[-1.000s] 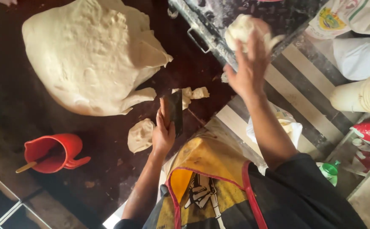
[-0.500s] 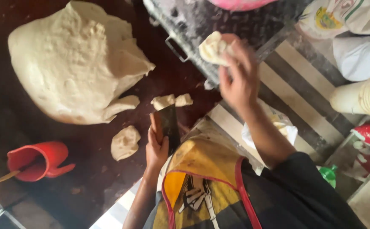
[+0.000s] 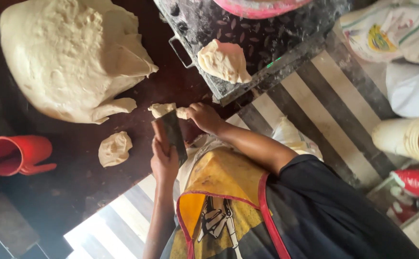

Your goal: The person cuts portions from a large mass of dough on a wooden table using a bench scraper, kneads and rolls each portion into a log by hand, and places the shaped dough into compartments of black loaf trays. They repeat this cycle, occasionally setting cut pieces aside on the floured work surface.

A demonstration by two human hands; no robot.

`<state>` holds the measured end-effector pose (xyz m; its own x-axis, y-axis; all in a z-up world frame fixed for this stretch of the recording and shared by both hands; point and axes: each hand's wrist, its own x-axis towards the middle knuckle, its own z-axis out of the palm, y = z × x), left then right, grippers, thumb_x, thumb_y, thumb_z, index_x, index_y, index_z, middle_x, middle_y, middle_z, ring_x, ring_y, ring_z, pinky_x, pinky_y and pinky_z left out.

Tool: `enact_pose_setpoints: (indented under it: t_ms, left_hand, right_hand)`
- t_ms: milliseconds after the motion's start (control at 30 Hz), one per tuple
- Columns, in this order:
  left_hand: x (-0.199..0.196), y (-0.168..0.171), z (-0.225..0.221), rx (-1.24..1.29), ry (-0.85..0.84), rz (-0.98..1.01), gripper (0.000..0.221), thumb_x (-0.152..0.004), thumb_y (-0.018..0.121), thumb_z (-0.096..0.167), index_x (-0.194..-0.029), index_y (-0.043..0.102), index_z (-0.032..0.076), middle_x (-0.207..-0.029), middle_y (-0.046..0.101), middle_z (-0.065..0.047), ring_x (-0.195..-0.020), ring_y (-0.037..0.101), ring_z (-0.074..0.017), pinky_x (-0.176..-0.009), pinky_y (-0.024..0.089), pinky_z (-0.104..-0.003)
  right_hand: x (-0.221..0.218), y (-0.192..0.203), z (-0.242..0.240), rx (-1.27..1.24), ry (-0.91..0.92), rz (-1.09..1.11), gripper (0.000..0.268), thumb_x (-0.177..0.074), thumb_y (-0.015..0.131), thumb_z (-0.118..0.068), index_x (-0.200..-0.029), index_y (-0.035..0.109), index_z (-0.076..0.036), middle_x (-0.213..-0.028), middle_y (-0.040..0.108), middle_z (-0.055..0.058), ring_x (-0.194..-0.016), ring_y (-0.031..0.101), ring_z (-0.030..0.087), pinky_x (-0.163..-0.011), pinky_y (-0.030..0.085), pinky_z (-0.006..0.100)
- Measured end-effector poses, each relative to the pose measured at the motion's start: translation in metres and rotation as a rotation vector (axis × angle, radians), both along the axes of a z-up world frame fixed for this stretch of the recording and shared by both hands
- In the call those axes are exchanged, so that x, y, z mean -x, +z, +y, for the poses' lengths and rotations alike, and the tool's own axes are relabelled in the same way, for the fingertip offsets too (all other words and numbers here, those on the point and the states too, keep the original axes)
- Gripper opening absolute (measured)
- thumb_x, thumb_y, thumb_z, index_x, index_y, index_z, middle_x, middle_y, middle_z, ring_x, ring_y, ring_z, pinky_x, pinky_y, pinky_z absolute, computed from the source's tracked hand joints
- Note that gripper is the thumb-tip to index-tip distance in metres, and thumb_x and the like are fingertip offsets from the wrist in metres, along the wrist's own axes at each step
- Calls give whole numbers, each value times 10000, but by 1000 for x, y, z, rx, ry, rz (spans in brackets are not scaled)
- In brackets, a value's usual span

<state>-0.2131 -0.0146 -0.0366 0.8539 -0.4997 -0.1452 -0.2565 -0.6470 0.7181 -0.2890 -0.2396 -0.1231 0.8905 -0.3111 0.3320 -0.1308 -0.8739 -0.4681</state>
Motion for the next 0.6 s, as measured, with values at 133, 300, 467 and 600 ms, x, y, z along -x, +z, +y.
enact_pose_setpoints:
  t_ms: [133, 300, 467, 600]
  left_hand:
    - [15, 8, -19, -63, -177, -115, 664, -935, 647, 227, -1517, 356, 95, -1081, 714, -303, -930, 700, -499, -738, 559, -551]
    - [10, 25, -77, -186, -276, -95, 698, -950, 575, 196, -1564, 261, 88, -1036, 723, -287, -873, 699, -500, -688, 534, -584]
    - [-8, -42, -111, -240, -398, -114, 780, -890, 556, 147, -1591, 224, 66, -1016, 717, -300, -832, 705, -476, -674, 543, -569]
    - [-2, -23, -102, -244, -354, -132, 709, -934, 531, 148, -1591, 266, 108, -1048, 735, -266, -862, 711, -464, -704, 549, -569]
  right_hand:
    - [8, -8, -9, -275, -39, 163, 67, -965, 594, -112, -1015, 634, -91, -949, 659, 154, -882, 666, 372, -787, 546, 492]
    - [28, 7, -12, -302, -54, 206, 39, -985, 612, -128, -1001, 623, -95, -876, 636, 159, -830, 657, 366, -753, 531, 503]
    - [52, 25, -5, -326, -94, 145, 190, -897, 656, -123, -1083, 689, -108, -1016, 680, 140, -929, 676, 355, -799, 564, 470]
    - [72, 29, -11, -791, -63, 79, 334, -937, 654, -231, -1225, 641, -63, -1128, 659, 124, -991, 733, 240, -848, 641, 375]
